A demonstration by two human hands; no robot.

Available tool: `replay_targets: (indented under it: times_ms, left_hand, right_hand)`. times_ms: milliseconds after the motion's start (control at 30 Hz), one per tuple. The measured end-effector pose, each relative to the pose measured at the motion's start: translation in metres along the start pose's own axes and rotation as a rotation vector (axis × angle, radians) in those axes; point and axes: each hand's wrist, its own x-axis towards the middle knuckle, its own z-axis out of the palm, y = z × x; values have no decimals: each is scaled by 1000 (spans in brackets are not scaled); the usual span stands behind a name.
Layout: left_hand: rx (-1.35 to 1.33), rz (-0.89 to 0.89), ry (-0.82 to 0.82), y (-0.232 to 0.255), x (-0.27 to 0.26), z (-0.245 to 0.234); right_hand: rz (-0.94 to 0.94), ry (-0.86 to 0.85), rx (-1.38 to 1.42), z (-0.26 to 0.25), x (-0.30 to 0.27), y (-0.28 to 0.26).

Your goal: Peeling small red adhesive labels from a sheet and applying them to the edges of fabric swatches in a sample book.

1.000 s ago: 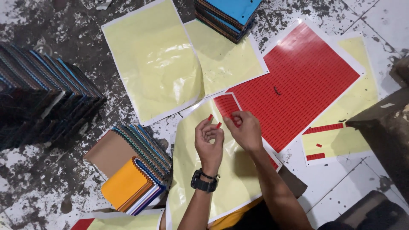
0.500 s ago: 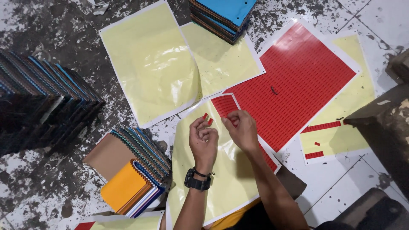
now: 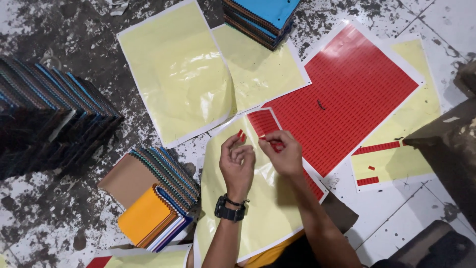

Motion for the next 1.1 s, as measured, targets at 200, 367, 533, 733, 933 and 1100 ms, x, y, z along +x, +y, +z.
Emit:
replay_targets:
  times_ms: [200,367,533,733,933,1100]
  left_hand:
    - [-87,27,-92,-1,6,14]
    - [-61,75,14,-14,9,12]
    - [-68,82,53,-19,9,8]
    - [-62,107,60,-30,12,6]
    - [-221,156,-51,-11,11,9]
    - [-161,115,11,-9,13,11]
  right_hand:
    - [82,-209,239,-12,-5,10]
    - [4,-100,-165,-13,16,-30]
    - [-85,-126,-339,0,21,-25]
    - [-99,28,-307,4,13,-15]
    - [-84,-198,169,-9,5,8]
    - [14,-95,115,-14,10,-27]
